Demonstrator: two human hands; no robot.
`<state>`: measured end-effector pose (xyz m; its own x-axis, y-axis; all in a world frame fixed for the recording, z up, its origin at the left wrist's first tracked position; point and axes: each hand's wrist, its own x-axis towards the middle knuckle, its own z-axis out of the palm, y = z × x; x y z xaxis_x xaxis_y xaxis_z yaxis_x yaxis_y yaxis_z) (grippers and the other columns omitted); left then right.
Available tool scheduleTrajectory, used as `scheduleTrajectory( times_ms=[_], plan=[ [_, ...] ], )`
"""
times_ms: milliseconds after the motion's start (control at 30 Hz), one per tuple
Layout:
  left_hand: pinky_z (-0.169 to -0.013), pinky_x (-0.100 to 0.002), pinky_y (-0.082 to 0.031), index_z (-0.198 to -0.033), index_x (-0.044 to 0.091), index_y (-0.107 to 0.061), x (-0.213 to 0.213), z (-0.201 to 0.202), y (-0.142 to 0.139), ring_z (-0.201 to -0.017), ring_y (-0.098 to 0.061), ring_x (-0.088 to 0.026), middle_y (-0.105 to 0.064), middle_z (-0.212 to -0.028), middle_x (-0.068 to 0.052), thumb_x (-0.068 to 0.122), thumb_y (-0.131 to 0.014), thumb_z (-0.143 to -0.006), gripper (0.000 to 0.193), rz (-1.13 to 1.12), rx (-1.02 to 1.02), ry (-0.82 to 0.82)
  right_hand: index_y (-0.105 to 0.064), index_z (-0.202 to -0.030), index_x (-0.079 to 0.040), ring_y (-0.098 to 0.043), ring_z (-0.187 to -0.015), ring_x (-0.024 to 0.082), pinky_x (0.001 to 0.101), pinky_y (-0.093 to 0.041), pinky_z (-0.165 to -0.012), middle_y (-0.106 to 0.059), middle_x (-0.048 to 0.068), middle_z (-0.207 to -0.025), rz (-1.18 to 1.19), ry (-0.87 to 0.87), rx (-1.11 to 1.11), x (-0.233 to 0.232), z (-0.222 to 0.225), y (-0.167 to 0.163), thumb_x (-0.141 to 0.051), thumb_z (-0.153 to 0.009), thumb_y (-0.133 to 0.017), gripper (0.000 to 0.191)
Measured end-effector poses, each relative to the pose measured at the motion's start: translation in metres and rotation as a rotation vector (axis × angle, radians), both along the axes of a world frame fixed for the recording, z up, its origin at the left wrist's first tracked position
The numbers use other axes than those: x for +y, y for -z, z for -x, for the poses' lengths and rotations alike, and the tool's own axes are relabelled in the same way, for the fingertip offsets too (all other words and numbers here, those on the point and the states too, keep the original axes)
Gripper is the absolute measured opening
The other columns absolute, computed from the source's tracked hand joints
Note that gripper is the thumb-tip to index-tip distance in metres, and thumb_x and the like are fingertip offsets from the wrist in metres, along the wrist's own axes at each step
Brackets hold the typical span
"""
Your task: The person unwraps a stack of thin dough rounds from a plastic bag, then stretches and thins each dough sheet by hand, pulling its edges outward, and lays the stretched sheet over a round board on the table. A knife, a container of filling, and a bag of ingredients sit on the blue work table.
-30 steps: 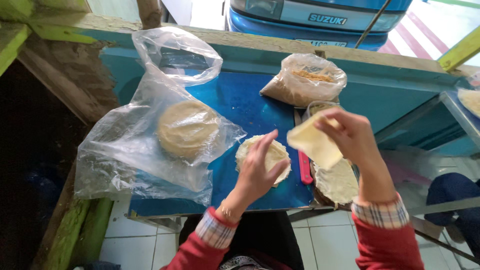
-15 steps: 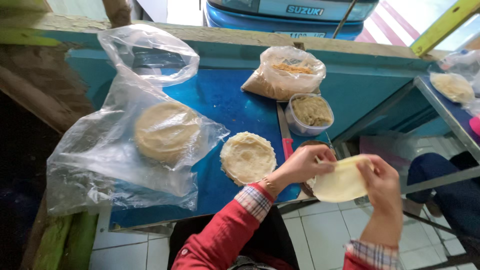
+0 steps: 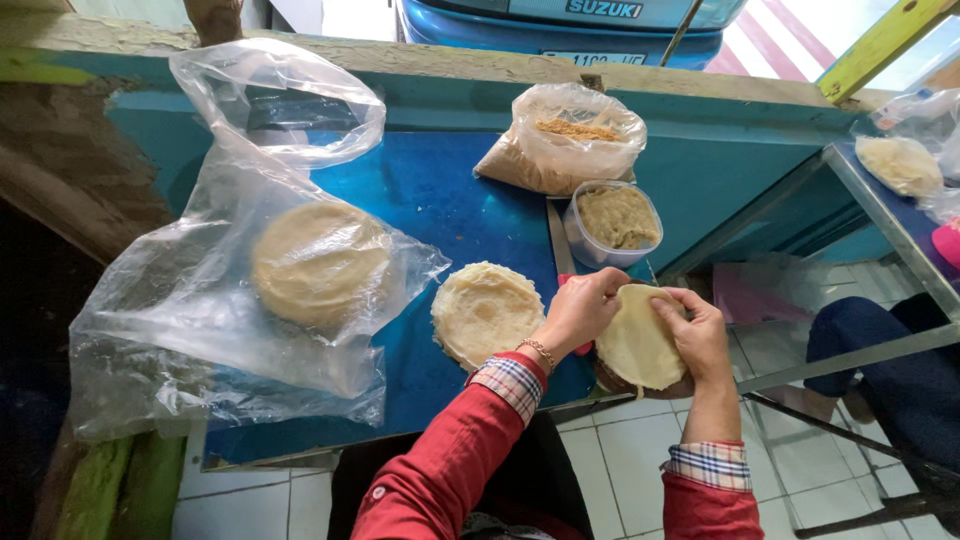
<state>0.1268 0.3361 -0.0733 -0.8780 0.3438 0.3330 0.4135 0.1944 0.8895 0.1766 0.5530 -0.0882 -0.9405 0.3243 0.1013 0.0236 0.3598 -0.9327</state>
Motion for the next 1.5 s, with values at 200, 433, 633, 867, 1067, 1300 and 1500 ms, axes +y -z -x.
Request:
scheduleTrajectory(
  times_ms=[200,433,633,867,1067,1300,1500],
  plan=[
    [-0.082,-0.041,-0.057,-0.114,0.007,-0.067,0.002,0.003,0.008,-0.096,-0.071,-0.032,-0.074,-0.1,-0.014,0.008,-0.065,-0.086,0.028,-0.005,0.11,-0.035,-0.076,-0.109,-0.005,-0.068,-0.086,0.013,0.0275,-0.054,-0.076,-0.074,0.004,-0.096,-0.273,0.061,0.08,-0.008,0.002,-0.006,-0.021,-0.086,-0.083,0.028],
    [-0.082,-0.046,-0.053,-0.113,0.005,-0.067,-0.023,-0.027,-0.019,-0.099,-0.064,-0.038,-0.066,-0.101,-0.017,0.009,-0.069,-0.084,0.029,0.031,0.29,-0.163,-0.076,-0.116,-0.004,-0.065,-0.099,0.034,0.0408,-0.052,-0.087,-0.069,0.014,-0.111,-1.056,0.274,0.505,-0.057,-0.021,-0.051,-0.021,-0.086,-0.084,0.035],
    [-0.074,-0.039,-0.058,-0.098,0.007,-0.07,-0.122,-0.045,-0.031,-0.087,-0.073,-0.032,-0.072,-0.094,-0.013,0.009,-0.067,-0.09,0.008,-0.046,0.214,-0.212,-0.076,-0.097,-0.011,-0.069,-0.092,0.02,0.0353,-0.053,-0.084,-0.074,0.002,-0.093,-0.478,-0.38,0.427,-0.147,-0.032,-0.056,-0.015,-0.083,-0.079,0.015],
    [-0.072,-0.042,-0.054,-0.095,0.006,-0.07,-0.195,-0.071,-0.017,-0.084,-0.07,-0.035,-0.071,-0.093,-0.013,0.009,-0.072,-0.09,0.006,0.175,0.138,-0.222,-0.076,-0.09,-0.015,-0.063,-0.094,0.026,0.0403,-0.052,-0.082,-0.07,0.002,-0.093,-0.698,-0.782,0.424,-0.197,-0.025,-0.059,-0.024,-0.074,-0.084,0.02],
    [-0.091,-0.043,-0.051,-0.095,0.006,-0.069,-0.208,-0.09,-0.015,-0.107,-0.061,-0.036,-0.065,-0.116,-0.013,0.005,-0.074,-0.075,0.021,0.254,0.338,-0.161,-0.073,-0.092,-0.011,-0.065,-0.097,0.025,0.0385,-0.053,-0.084,-0.07,0.003,-0.097,-0.683,-0.784,0.376,-0.193,-0.022,-0.058,-0.018,-0.082,-0.078,0.014],
    [-0.089,-0.041,-0.05,-0.083,0.011,-0.068,-0.209,-0.087,-0.02,-0.106,-0.062,-0.029,-0.068,-0.112,-0.007,0.009,-0.075,-0.078,0.008,0.346,0.371,-0.236,-0.073,-0.092,-0.01,-0.065,-0.095,0.025,0.0371,-0.054,-0.083,-0.071,0.004,-0.095,-0.615,-0.745,0.31,-0.196,-0.026,-0.059,-0.017,-0.084,-0.078,0.012],
    [-0.088,-0.042,-0.047,-0.085,0.013,-0.069,-0.205,-0.083,-0.022,-0.102,-0.063,-0.027,-0.068,-0.103,-0.003,0.014,-0.076,-0.082,0.008,0.355,0.308,-0.239,-0.074,-0.095,-0.009,-0.064,-0.094,0.028,0.0395,-0.052,-0.081,-0.071,0.007,-0.096,-0.661,-0.64,0.432,-0.215,-0.029,-0.052,-0.023,-0.08,-0.08,0.021]
  ],
)
